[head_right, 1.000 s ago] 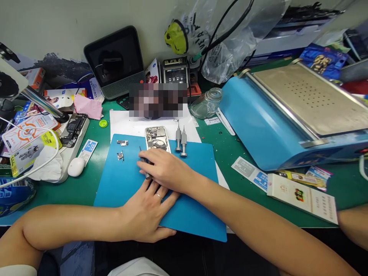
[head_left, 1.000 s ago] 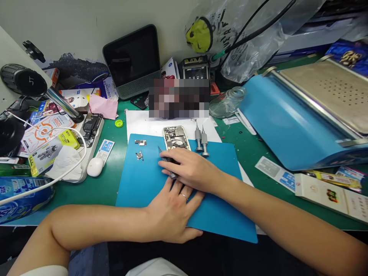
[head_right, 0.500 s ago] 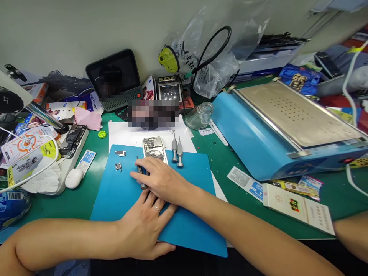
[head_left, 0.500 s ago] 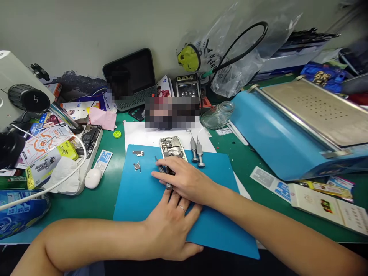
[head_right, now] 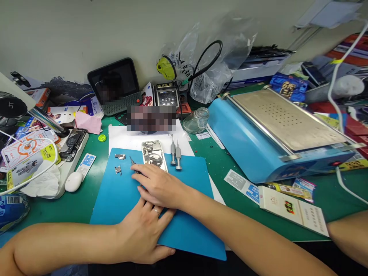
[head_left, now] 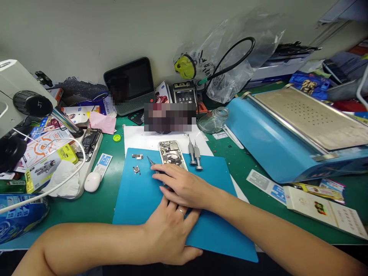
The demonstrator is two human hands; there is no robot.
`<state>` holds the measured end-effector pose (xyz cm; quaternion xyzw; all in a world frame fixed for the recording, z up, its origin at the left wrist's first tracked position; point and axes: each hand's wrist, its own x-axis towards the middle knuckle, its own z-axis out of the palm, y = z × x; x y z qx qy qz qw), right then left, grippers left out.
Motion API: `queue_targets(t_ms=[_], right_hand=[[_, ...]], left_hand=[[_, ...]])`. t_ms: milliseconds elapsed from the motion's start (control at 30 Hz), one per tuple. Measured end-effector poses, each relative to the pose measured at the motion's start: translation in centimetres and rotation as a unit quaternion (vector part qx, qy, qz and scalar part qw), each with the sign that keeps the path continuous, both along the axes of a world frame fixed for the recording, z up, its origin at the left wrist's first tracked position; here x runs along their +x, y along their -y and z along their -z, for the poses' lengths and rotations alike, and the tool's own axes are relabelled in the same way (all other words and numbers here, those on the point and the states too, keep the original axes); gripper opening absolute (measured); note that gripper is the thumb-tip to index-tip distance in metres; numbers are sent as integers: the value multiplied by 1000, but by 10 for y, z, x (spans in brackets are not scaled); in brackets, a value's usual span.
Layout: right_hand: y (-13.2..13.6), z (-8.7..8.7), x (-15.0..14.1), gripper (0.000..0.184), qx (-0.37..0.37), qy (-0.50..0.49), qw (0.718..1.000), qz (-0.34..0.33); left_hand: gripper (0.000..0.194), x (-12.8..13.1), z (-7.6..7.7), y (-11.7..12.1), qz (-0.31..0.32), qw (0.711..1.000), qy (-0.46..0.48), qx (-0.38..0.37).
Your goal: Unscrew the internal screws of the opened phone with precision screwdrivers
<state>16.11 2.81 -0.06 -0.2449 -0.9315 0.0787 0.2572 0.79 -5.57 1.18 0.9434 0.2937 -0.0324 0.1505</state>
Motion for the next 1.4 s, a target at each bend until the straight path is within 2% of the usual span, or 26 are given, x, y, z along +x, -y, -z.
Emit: queue_targets(t_ms=[100, 267, 533, 700, 1067, 1400], right_hand=[[1, -3, 0, 34, -12, 16, 1000, -6], [0, 0, -1, 37, 21, 32, 999, 12], [1, 3, -3, 25, 18, 3, 1000, 0], [1, 2, 0, 26, 10, 2, 1000, -16], [5, 11, -2, 20, 15, 0, 1000, -11], [6, 4, -2, 19, 52, 10, 999, 0]], left_hand=[[80, 0, 1, 1, 0, 1000, 3, -4], [82, 1, 0, 0, 0, 1000, 11, 10], [85, 1, -1, -1, -7, 1000, 4, 18], [81, 1, -2, -2, 1, 1000, -12, 5], [86, 1, 0, 0, -4, 999, 6, 35], [86, 1, 1, 1, -3, 1000, 7, 24]])
